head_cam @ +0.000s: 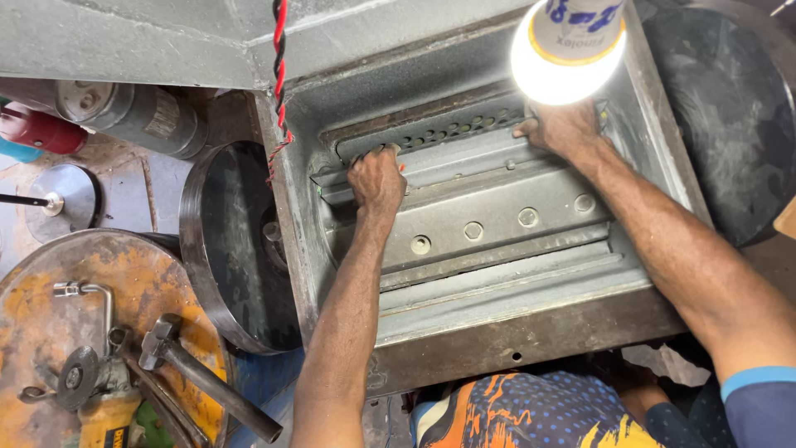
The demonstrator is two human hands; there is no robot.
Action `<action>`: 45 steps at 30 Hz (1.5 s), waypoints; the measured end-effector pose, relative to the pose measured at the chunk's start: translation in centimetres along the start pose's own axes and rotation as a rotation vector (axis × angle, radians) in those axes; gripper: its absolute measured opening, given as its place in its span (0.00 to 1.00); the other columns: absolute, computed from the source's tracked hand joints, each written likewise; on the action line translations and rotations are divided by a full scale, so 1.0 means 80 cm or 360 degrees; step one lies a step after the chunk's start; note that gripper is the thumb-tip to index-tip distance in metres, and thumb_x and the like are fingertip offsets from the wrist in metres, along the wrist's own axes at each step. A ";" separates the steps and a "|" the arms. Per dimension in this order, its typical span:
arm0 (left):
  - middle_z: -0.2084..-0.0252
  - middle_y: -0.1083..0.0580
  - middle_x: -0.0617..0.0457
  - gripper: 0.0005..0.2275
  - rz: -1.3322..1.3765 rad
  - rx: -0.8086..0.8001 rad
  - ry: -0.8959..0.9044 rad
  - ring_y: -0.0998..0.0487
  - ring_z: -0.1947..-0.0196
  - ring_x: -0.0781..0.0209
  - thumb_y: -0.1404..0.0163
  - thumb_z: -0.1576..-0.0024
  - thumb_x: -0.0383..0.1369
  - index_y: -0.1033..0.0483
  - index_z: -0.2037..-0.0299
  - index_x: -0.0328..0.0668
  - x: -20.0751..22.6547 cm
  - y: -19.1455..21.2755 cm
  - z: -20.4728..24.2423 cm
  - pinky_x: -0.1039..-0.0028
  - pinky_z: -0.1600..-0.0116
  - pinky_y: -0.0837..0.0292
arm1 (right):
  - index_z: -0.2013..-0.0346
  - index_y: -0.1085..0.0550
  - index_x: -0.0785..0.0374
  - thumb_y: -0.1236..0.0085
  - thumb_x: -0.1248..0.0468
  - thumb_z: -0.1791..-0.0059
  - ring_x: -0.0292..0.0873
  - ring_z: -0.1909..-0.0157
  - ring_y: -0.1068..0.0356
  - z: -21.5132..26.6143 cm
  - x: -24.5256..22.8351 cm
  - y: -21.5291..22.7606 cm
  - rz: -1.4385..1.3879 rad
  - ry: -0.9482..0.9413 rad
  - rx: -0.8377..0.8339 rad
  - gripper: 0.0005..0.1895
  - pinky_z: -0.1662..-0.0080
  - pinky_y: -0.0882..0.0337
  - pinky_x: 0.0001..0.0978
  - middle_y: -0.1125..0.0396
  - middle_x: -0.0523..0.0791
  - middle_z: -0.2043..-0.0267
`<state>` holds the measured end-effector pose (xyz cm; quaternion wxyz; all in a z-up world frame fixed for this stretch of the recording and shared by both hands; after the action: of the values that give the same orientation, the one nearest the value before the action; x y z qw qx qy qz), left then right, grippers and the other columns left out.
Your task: The person uses a wrench to tighten bolts on the underside of a metal machine and adjusts internal components by hand. The task involves repeated tightening and manual manipulation of parts within the machine's housing.
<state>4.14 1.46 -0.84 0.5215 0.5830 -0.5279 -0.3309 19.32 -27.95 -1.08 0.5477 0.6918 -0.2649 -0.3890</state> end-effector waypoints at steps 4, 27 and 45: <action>0.66 0.19 0.42 0.16 0.0026 0.0003 0.0008 0.16 0.69 0.50 0.44 0.51 0.18 0.15 0.54 0.43 0.000 0.000 0.002 0.58 0.64 0.21 | 0.71 0.21 0.61 0.28 0.53 0.55 0.47 0.70 0.31 -0.004 0.002 -0.003 -0.0013 -0.0021 -0.0031 0.15 0.64 0.31 0.47 0.29 0.47 0.74; 0.67 0.18 0.43 0.12 -0.0022 -0.0126 0.0098 0.16 0.72 0.54 0.44 0.45 0.21 0.16 0.54 0.45 -0.004 -0.009 -0.012 0.63 0.71 0.22 | 0.68 0.20 0.62 0.29 0.51 0.54 0.53 0.67 0.27 -0.006 -0.012 0.001 0.0128 -0.0124 -0.0040 0.17 0.61 0.28 0.49 0.27 0.51 0.71; 0.65 0.19 0.43 0.16 0.0095 0.0098 -0.0027 0.16 0.65 0.47 0.44 0.54 0.20 0.15 0.57 0.45 0.008 0.027 0.010 0.58 0.56 0.22 | 0.70 0.20 0.64 0.30 0.50 0.52 0.59 0.68 0.27 0.016 -0.027 0.024 0.0027 -0.0093 0.0081 0.19 0.62 0.30 0.53 0.29 0.56 0.73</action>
<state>2.94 0.86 1.15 0.5086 0.5798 -0.5594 -0.3037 17.18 -27.45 1.16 0.5252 0.6917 -0.2963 -0.3974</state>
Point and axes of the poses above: each hand's wrist, its own z-axis away from the middle knuckle, its own y-axis out of the back of the hand, x = y × z, the point moved 4 cm from there along -z, towards the middle knuckle
